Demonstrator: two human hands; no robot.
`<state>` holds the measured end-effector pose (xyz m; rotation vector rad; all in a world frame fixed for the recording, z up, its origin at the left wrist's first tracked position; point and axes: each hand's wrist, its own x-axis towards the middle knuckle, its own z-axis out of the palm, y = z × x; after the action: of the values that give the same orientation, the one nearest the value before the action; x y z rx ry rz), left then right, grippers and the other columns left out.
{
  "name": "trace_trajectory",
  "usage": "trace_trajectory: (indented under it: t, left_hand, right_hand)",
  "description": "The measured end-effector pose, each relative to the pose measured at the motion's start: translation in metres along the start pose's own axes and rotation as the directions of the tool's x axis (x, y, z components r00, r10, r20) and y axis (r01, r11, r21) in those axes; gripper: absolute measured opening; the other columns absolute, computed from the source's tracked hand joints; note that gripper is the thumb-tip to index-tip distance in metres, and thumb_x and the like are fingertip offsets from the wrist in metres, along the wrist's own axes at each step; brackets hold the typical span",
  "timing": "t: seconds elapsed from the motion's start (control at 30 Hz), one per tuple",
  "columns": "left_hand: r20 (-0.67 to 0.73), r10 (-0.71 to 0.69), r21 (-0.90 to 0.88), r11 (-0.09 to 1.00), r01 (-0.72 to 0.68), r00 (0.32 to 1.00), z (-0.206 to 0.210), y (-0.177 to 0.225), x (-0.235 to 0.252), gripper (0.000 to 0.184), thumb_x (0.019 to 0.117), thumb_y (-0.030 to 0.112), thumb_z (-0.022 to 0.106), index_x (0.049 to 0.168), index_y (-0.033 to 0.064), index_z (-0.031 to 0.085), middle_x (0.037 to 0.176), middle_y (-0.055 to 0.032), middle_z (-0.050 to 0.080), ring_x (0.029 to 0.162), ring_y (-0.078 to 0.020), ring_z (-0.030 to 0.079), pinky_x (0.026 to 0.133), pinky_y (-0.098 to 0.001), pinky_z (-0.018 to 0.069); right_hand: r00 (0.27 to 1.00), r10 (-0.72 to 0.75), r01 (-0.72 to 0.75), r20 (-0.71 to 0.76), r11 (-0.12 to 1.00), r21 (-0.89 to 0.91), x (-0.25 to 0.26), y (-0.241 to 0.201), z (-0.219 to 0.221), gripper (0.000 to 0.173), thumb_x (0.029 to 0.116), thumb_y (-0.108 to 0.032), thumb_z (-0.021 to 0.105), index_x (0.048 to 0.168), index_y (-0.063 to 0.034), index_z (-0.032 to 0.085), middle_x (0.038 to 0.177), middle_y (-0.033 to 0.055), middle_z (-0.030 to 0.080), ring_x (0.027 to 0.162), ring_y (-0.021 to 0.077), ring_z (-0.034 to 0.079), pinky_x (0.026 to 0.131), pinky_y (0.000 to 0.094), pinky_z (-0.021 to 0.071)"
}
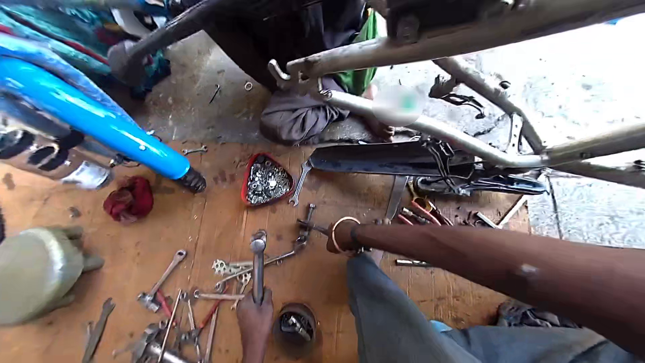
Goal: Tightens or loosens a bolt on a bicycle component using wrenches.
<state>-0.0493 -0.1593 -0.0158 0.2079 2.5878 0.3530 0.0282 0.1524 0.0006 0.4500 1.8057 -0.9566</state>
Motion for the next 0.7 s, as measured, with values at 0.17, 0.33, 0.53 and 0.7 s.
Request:
trace_trajectory:
  t: [0.17, 0.33, 0.53, 0.7]
  left_hand:
    - [-0.129, 0.041, -0.07, 0.996, -0.05, 0.991, -0.005, -0.02, -0.014, 0.029, 0.0947, 0.028, 0.072, 0.088, 0.0001, 0.069, 0.064, -0.0062, 0.058, 0.056, -0.0201, 0.056, 0.058, -0.045, 0.0493]
    - [-0.205, -0.042, 0.077, 0.995, 0.059, 0.978, -0.021, -0.059, -0.015, 0.04, 0.096, 0.038, 0.071, 0.096, -0.0015, 0.071, 0.07, -0.0141, 0.063, 0.064, -0.0301, 0.061, 0.064, -0.0561, 0.0506]
    - [-0.32, -0.138, 0.242, 0.945, 0.222, 0.937, -0.031, -0.124, -0.021, 0.047, 0.0984, 0.039, 0.067, 0.117, -0.0031, 0.07, 0.09, -0.0266, 0.071, 0.086, -0.0459, 0.069, 0.079, -0.0674, 0.0519]
    - [-0.313, 0.116, 0.388, 0.921, 0.016, 0.943, -0.034, -0.112, -0.004, 0.052, 0.0909, 0.027, 0.071, 0.132, -0.0028, 0.061, 0.126, -0.0321, 0.061, 0.117, -0.0501, 0.061, 0.099, -0.0633, 0.0488]
  right_hand:
    - [0.999, 0.045, -0.043, 0.03, 0.996, -0.073, -0.011, -0.003, -0.003, 0.035, 0.0994, -0.029, 0.056, 0.094, 0.0043, 0.065, 0.092, 0.0206, 0.066, 0.085, 0.0333, 0.065, 0.073, 0.0537, 0.0497]
    - [0.996, 0.085, -0.084, 0.016, 0.994, -0.066, -0.001, 0.011, 0.002, 0.032, 0.0968, -0.03, 0.062, 0.096, 0.0015, 0.064, 0.088, 0.0178, 0.065, 0.078, 0.0301, 0.065, 0.069, 0.0502, 0.0511]
    - [0.997, 0.083, -0.082, -0.001, 0.99, -0.111, 0.003, 0.018, 0.006, 0.029, 0.0946, -0.027, 0.065, 0.098, 0.0016, 0.064, 0.096, 0.0202, 0.066, 0.09, 0.0352, 0.067, 0.074, 0.0549, 0.0513]
    - [0.994, 0.105, -0.105, -0.001, 0.989, -0.105, 0.004, 0.016, 0.002, 0.028, 0.0931, -0.028, 0.065, 0.096, 0.0003, 0.064, 0.09, 0.0183, 0.066, 0.084, 0.0333, 0.067, 0.071, 0.0537, 0.0509]
